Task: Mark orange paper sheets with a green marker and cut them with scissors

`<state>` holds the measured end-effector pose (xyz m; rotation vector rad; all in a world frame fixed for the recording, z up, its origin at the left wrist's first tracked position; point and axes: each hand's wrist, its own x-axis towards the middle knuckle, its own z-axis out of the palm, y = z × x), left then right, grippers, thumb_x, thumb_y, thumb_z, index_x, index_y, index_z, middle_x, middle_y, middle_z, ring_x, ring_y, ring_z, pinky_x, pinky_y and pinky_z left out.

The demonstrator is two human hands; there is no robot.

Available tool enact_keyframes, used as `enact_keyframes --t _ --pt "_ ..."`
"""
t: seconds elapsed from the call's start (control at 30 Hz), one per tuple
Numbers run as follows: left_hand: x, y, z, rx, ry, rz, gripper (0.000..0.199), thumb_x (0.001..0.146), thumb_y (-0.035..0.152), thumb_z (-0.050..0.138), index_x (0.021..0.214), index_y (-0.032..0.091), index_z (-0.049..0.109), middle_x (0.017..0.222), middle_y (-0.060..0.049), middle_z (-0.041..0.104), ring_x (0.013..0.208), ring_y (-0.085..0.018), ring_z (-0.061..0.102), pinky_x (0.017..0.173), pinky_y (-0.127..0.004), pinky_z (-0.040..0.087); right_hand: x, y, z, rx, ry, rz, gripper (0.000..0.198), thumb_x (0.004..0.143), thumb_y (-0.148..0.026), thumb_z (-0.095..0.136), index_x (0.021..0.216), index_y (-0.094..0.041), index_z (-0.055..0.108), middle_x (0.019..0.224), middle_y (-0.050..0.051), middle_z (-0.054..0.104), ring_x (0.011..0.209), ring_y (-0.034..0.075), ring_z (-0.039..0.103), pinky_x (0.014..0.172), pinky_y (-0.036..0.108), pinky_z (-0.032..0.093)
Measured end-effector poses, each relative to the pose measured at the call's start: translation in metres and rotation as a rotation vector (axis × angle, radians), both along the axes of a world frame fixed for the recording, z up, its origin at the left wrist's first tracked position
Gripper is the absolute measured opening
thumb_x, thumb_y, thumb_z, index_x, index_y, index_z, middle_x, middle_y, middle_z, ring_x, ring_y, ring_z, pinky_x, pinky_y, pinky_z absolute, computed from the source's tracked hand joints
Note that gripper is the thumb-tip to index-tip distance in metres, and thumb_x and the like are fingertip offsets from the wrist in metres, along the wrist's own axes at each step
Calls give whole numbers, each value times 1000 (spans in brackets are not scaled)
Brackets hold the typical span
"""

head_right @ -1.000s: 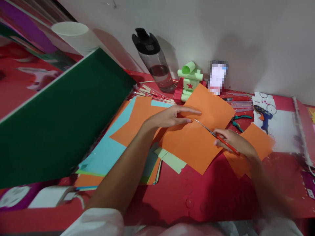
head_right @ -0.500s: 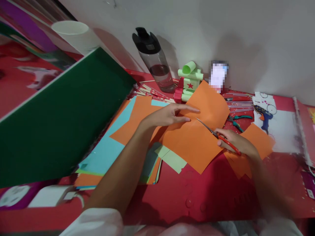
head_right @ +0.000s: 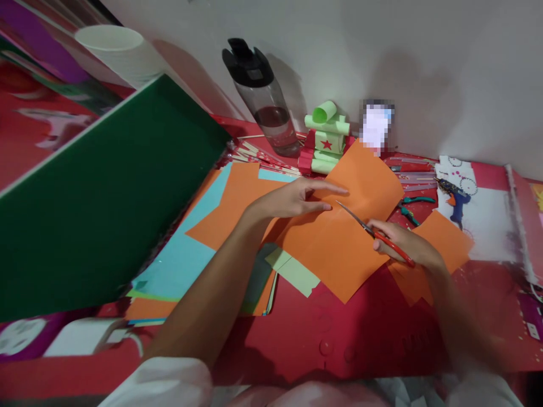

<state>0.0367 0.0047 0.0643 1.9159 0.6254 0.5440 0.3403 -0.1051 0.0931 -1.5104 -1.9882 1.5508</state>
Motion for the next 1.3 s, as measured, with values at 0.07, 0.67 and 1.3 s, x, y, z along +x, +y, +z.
enact_keyframes --t 0.07,0.67,1.3 --pt "0 0 0 8 -2 0 52 97 48 74 143 23 71 136 -13 75 98 -20 71 85 -28 56 -1 1 -1 51 -27 26 44 94 -66 64 105 -24 66 87 5 62 84 25 56 72 34 45" --pt "-1 1 -1 -1 -23 16 53 97 45 75 143 20 70 142 -15 72 101 -20 71 79 -25 56 -6 3 -5 26 -70 20 31 100 -51 62 94 -22 53 82 0 52 74 17 50 64 27 40" --pt "3 -2 1 -75 -8 -19 53 97 45 74 144 23 69 136 -12 73 62 -7 47 58 -22 43 -1 4 -11 64 -54 81 43 97 -65 59 99 -23 53 79 -3 48 69 15 38 62 29 31"
